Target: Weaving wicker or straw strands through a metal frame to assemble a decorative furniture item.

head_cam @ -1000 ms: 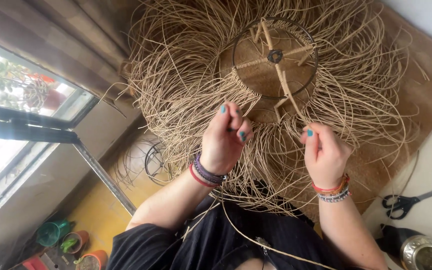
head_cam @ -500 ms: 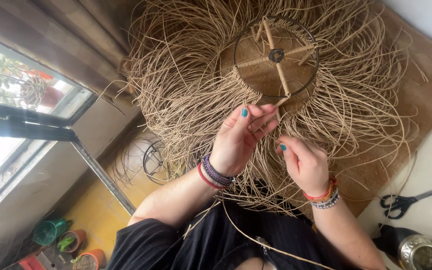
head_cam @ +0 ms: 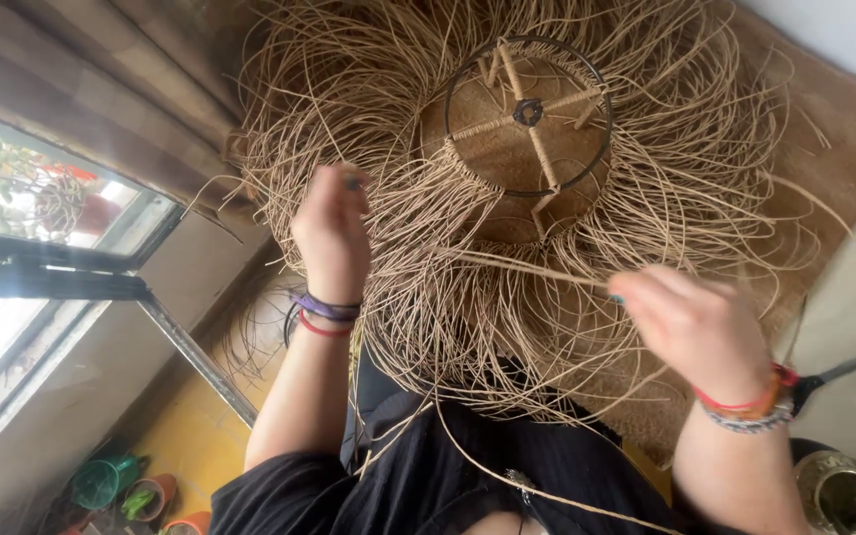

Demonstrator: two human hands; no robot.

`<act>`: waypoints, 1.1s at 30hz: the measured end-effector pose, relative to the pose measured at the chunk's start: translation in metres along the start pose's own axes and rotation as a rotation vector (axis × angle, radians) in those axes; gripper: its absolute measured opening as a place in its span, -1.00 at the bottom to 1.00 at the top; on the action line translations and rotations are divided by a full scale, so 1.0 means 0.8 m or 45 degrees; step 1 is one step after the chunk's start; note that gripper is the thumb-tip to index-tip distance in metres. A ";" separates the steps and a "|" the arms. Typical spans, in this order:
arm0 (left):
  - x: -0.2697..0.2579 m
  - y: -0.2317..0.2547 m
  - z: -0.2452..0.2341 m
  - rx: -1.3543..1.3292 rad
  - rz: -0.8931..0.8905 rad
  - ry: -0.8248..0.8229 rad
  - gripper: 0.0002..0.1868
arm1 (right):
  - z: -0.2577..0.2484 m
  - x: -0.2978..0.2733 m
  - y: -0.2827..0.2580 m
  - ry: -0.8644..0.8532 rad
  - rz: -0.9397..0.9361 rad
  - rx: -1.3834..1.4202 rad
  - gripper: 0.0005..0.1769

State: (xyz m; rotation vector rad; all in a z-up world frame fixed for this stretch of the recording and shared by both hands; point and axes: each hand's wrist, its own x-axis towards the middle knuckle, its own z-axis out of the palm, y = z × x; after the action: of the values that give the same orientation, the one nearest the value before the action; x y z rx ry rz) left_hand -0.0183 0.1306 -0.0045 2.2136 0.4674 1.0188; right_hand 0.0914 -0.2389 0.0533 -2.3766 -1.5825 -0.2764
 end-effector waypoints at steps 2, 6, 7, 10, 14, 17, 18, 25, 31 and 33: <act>-0.009 0.041 0.002 0.355 0.073 -0.223 -0.60 | 0.002 0.022 -0.020 -0.013 -0.043 -0.015 -0.99; -0.057 0.119 0.015 0.212 0.321 -0.670 -0.04 | 0.003 0.056 -0.053 -0.029 -0.179 -0.070 -0.84; -0.068 0.131 0.023 0.214 0.325 -0.671 -0.04 | 0.012 0.055 -0.050 -0.025 -0.176 -0.070 -0.84; -0.094 0.160 0.036 -0.289 0.205 -1.229 -0.14 | 0.027 0.052 -0.046 -0.185 -0.181 -0.017 -0.96; -0.083 0.154 0.024 0.097 0.541 -0.853 -0.62 | 0.024 0.043 -0.035 -0.154 -0.108 0.132 -0.92; -0.067 0.123 0.007 0.099 0.607 -0.775 -0.76 | 0.018 0.021 -0.008 -0.074 -0.028 0.124 -0.89; -0.062 0.109 -0.002 0.175 0.582 -0.763 -0.74 | 0.017 0.014 0.002 -0.046 0.014 0.091 -0.89; -0.044 0.062 -0.043 0.593 0.476 -0.673 -0.76 | 0.028 -0.012 0.037 -0.016 0.146 0.000 -0.93; -0.031 0.077 -0.062 0.652 0.400 -0.728 -0.83 | 0.065 -0.006 0.038 -0.028 0.197 -0.123 -0.94; -0.027 0.083 -0.067 0.656 0.330 -0.770 -0.83 | 0.070 0.003 0.037 0.034 0.219 -0.272 -0.93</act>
State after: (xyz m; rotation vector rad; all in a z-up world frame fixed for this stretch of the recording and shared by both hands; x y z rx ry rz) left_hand -0.0701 0.0923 0.0552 2.9427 0.1743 0.3076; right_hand 0.1200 -0.2293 -0.0028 -2.6383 -1.3872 -0.4596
